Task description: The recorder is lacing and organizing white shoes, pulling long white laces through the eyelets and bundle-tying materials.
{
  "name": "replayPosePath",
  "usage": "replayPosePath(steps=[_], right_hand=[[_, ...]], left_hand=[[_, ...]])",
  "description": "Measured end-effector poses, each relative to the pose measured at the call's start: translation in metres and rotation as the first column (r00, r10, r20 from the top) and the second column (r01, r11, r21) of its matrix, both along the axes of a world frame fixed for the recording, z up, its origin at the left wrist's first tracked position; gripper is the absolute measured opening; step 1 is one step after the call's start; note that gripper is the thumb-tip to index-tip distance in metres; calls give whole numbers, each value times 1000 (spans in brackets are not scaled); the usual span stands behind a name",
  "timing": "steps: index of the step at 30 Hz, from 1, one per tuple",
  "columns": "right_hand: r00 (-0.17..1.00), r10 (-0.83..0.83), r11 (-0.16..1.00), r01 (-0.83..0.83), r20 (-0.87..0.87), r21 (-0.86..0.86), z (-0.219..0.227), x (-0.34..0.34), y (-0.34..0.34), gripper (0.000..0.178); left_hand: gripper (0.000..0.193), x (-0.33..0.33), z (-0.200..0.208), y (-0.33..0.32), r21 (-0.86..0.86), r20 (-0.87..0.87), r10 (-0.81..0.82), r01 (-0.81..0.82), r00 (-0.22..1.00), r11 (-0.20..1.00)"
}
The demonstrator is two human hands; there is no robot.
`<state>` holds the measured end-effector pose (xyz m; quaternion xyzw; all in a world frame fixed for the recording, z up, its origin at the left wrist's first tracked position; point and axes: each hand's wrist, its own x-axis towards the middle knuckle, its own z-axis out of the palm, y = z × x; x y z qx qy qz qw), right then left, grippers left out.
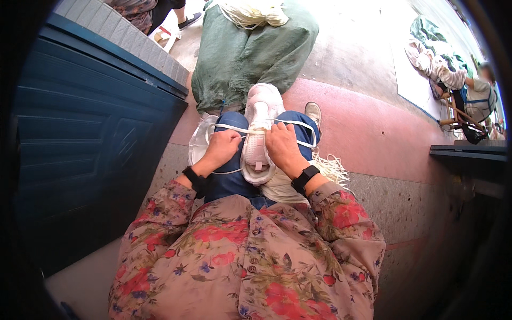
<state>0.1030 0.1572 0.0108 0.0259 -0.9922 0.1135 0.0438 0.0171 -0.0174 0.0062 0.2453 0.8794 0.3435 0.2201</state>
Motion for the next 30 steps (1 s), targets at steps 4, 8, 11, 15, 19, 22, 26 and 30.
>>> replayPosePath(steps=[4,8,11,15,19,22,26,30], right_hand=[[998,58,998,-57,-35,21,0,3,5,6],[975,-212,951,191,-63,-245,-12,8,5,10],[959,-284,919,270,-9,-286,-8,9,3,11],[972,-230,959,218,-50,-179,-7,8,2,16],[979,-191,979,185,-75,-81,7,10,-3,23],[984,-172,985,170,-54,-39,23,12,-7,27],[984,-171,985,171,56,-1,17,13,-3,22],[971,-108,980,141,214,-142,-9,10,12,19]], left_hand=[[18,-1,-5,5,-25,-116,-72,69,991,997],[18,-4,9,11,-211,-230,-230,182,946,960],[17,-6,8,14,-211,-230,-255,208,939,955],[16,1,6,20,-201,-266,-305,257,915,945],[17,8,24,18,-269,-473,-279,164,836,949],[21,19,34,17,-291,-519,-241,96,820,952],[22,19,21,14,-273,-412,-174,61,894,960],[19,16,11,18,-102,-199,-4,-16,980,995]])
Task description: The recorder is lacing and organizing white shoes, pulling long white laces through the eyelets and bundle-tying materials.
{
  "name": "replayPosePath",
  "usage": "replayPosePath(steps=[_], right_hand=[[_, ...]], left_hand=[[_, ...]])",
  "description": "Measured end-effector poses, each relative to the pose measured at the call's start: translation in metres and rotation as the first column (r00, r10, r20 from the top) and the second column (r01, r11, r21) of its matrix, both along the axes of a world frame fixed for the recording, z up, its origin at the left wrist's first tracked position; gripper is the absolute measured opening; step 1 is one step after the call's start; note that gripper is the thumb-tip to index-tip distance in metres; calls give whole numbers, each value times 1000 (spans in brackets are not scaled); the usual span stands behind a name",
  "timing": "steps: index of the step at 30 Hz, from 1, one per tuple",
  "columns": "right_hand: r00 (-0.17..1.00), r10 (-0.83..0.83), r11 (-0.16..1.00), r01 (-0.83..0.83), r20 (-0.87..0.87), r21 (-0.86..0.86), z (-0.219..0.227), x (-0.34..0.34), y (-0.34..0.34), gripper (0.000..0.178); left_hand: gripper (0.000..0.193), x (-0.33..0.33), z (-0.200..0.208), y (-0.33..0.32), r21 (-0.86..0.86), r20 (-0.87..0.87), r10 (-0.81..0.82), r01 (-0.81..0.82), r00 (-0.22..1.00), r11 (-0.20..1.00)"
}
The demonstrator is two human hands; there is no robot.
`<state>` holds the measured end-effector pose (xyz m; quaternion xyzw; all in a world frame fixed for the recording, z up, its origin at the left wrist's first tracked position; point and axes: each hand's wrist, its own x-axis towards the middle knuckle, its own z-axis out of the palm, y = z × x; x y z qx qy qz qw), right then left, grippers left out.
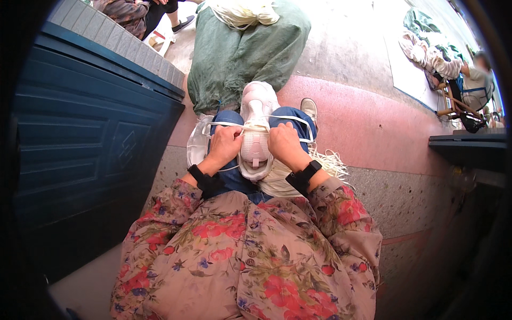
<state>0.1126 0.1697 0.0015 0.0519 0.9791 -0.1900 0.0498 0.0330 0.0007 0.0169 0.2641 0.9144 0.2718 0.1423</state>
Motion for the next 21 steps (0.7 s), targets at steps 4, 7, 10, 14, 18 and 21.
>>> replayPosePath(steps=[4,7,10,14,18,21], right_hand=[[995,-89,957,98,44,-274,4,-2,4,20],[958,-220,901,126,-185,-415,0,2,-3,12],[936,-219,930,114,-275,-351,-1,5,-11,11],[953,51,999,-44,-300,30,3,-2,-18,9],[976,135,974,-99,-169,206,9,-7,-22,7],[987,152,929,-125,-52,348,19,-12,-24,9]], left_hand=[[15,-4,-9,0,103,-11,15,-13,1000,995],[15,-3,-9,1,156,-85,-2,16,996,988],[18,-13,-8,12,131,-221,-72,103,973,986],[22,-31,-2,35,-90,-160,-248,236,955,968],[17,-39,-10,39,-4,-297,-277,289,914,957],[15,-40,-14,37,156,-122,-124,142,985,977]])
